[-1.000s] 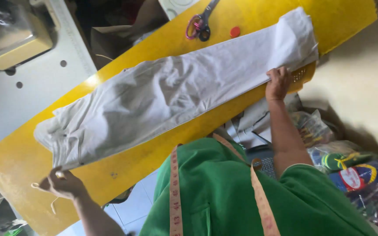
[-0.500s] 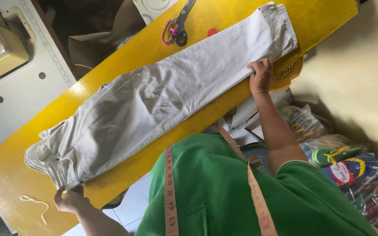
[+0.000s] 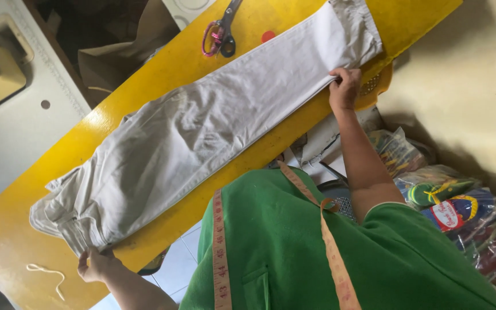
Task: Measuring the length of pant legs and marking them with chalk for alterations on a workbench.
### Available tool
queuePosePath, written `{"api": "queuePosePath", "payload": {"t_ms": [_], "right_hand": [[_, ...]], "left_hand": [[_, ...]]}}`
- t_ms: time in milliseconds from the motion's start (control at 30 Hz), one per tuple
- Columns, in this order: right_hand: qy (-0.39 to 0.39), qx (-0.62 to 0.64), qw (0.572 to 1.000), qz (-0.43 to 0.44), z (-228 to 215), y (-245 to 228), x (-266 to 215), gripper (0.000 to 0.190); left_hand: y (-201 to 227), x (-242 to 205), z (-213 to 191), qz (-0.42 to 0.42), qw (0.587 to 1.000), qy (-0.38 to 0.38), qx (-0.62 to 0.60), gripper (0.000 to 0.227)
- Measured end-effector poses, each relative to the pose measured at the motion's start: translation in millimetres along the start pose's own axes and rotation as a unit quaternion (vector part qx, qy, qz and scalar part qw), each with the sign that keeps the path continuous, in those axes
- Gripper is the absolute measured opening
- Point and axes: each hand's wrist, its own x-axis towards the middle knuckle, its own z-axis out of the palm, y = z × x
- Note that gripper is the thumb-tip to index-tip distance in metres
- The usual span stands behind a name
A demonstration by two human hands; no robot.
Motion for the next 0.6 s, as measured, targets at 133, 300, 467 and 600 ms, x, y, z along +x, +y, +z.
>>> {"api": "queuePosePath", "payload": {"t_ms": [133, 300, 467, 600], "right_hand": [[-0.038, 0.018, 0.999, 0.003, 5, -7, 7, 0.032], [-0.16, 0.03, 0.987, 0.015, -28, -10, 1, 0.029], [-0.152, 0.092, 0.963, 0.203, -63, -29, 27, 0.038], [-0.08, 0.174, 0.913, 0.361, -48, -3, 68, 0.03]], "left_hand": [[1, 16, 6, -0.034, 0.997, 0.052, -0.048, 0.026], [-6, 51, 1, -0.006, 0.998, 0.047, 0.033, 0.026], [-2, 41, -5, -0.02, 0.999, 0.01, 0.049, 0.025], [-2, 35, -8, -0.018, 0.998, 0.004, 0.062, 0.029]]}}
